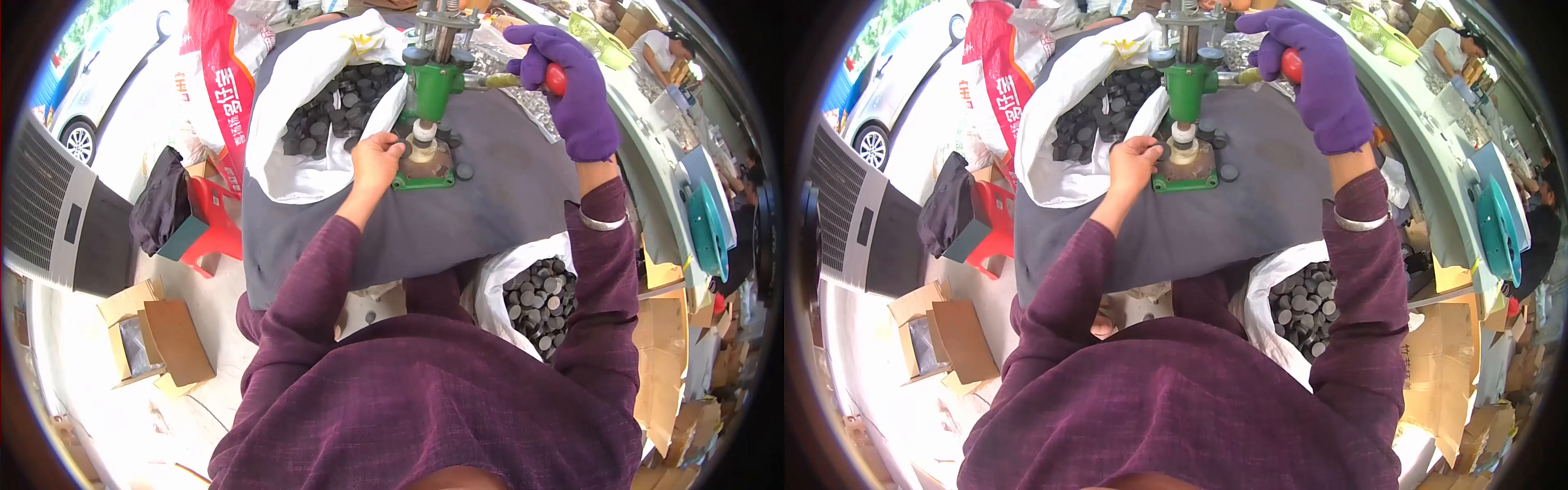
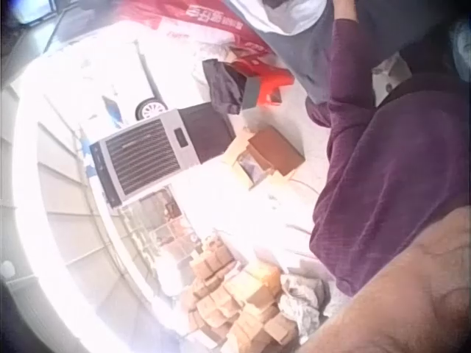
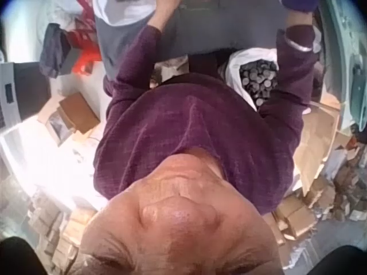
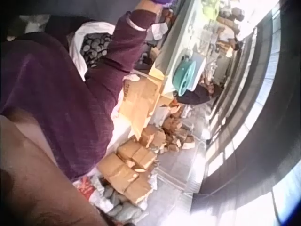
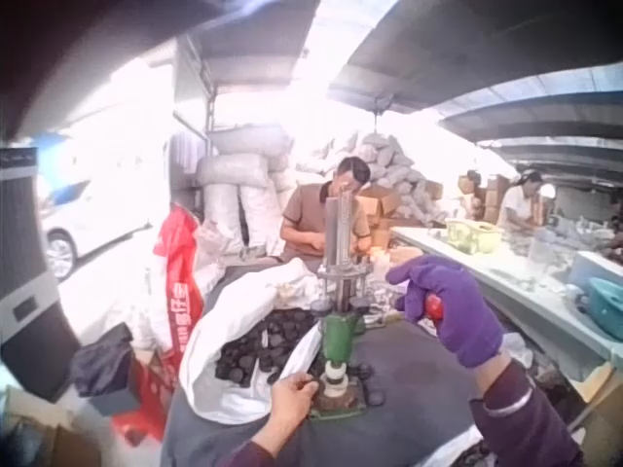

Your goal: The person assembles black plastic components using a manual press.

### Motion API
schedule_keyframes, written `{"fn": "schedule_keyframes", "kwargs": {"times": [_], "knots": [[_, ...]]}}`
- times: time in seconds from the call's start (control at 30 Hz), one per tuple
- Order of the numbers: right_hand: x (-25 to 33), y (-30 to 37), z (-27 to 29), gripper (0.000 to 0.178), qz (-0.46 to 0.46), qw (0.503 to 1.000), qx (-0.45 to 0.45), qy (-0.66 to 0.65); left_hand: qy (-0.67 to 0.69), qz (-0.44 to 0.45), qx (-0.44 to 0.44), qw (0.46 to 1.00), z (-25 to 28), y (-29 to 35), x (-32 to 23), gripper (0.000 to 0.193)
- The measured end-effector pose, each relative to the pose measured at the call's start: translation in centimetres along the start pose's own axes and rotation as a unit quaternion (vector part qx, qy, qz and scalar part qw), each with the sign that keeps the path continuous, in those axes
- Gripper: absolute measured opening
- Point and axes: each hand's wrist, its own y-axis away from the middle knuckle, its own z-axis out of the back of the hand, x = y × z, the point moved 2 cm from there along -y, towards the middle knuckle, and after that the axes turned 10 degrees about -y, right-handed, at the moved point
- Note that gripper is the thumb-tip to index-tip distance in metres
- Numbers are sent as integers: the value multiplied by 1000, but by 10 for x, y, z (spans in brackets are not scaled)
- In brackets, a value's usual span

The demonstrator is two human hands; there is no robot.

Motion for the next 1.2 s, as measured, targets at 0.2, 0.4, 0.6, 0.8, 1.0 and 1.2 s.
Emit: {"fn": "schedule_keyframes", "kwargs": {"times": [0.2, 0.4, 0.6, 0.8, 1.0, 1.2], "knots": [[1, 1, 4, 37, 49, 995, 25, 79, -176, -107, -94, 974, -21, 7, -18, 18], [3, 3, -4, 37, 31, 998, 14, 43, -167, -195, -139, 957, -12, 17, -11, 41], [-2, 1, 1, 36, 11, 1000, -12, -1, -142, -170, -63, 973, -23, 17, -20, 70], [-3, 12, -5, 36, 47, 996, -23, 75, -152, -140, -81, 975, -31, 13, -25, 75], [-67, 107, -4, 23, 57, 992, -46, 104, -82, -116, -86, 986, -23, 11, -17, 70], [-72, 108, -11, 21, 147, 980, 32, 133, -223, -189, -224, 930, 46, -23, 13, 29]]}}
